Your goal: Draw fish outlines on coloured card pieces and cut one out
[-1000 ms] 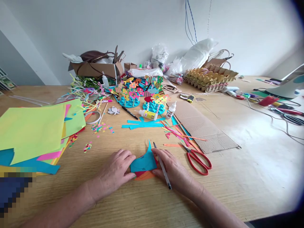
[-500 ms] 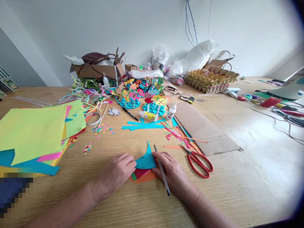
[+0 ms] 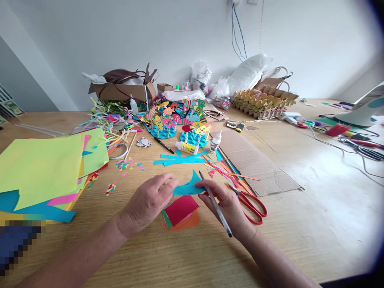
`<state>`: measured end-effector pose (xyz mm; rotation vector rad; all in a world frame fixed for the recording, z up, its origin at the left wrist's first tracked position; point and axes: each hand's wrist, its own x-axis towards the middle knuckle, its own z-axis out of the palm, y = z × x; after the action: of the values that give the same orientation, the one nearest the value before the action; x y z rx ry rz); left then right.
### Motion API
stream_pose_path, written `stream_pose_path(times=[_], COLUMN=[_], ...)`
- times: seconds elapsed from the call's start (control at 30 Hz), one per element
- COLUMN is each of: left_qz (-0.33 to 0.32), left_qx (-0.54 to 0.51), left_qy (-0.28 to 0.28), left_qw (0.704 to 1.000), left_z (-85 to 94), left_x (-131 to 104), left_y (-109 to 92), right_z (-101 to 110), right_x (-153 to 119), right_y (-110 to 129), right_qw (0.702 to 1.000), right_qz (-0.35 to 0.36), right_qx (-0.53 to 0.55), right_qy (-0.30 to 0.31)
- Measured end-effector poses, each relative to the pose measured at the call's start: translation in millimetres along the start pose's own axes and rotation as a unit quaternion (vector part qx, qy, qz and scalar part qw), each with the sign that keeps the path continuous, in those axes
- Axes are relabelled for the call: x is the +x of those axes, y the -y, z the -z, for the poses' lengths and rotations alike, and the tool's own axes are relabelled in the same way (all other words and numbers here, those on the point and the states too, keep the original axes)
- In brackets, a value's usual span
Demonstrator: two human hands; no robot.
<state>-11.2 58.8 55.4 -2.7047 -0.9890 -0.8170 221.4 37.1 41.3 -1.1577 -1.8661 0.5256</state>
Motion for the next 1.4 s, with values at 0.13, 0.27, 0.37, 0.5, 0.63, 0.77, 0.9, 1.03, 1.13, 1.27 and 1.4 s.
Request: stream_pose_path(times=[0.13, 0.27, 0.37, 0.5, 0.63, 0.77, 0.9, 1.03, 1.13, 1.27, 1.4], left_qz=[0.086, 0.094, 0.061, 0.028, 0.026, 0.028, 0.011, 0.014, 0.021, 0.025, -0.008], left_qx=[-0.055, -0.077, -0.043, -0.020, -0.026, -0.035, -0.032, -0.035, -0.051, -0.076, -0.073], left_qy=[0.093, 0.169, 0.174, 0.200, 0.210, 0.207, 0.202, 0.186, 0.156, 0.104, 0.046], left_qw=[0.990, 0.978, 0.982, 0.979, 0.977, 0.977, 0.979, 0.982, 0.986, 0.991, 0.996], left_z=[-1.9, -14.3, -24.4, -29.2, -25.0, -19.3, -14.7, -13.1, -16.6, -24.8, -26.8], left_x=[-12, -29, -35, -37, -38, -39, -37, -34, -35, -38, -34], left_y=[-2, -17, -25, -28, -26, -24, -24, -25, -25, -22, -18], right_z=[9, 7, 1, -4, 1, 10, 12, 4, -5, -15, -19], right_x=[8, 12, 13, 12, 9, 4, -7, -15, -18, -21, -23], right_y=[-20, -42, -50, -53, -51, -38, -18, -6, -1, 0, -2], right_qw=[0.999, 0.998, 0.995, 0.984, 0.975, 0.964, 0.962, 0.971, 0.975, 0.981, 0.988], right_qz=[-0.014, -0.029, -0.022, -0.010, -0.006, 0.016, 0.008, -0.056, -0.093, -0.101, -0.109], right_qx=[-0.049, -0.055, -0.092, -0.174, -0.219, -0.267, -0.268, -0.211, -0.156, -0.112, -0.071], right_qy=[0.014, 0.010, 0.010, 0.032, 0.025, 0.005, 0.047, 0.101, 0.125, 0.124, 0.086])
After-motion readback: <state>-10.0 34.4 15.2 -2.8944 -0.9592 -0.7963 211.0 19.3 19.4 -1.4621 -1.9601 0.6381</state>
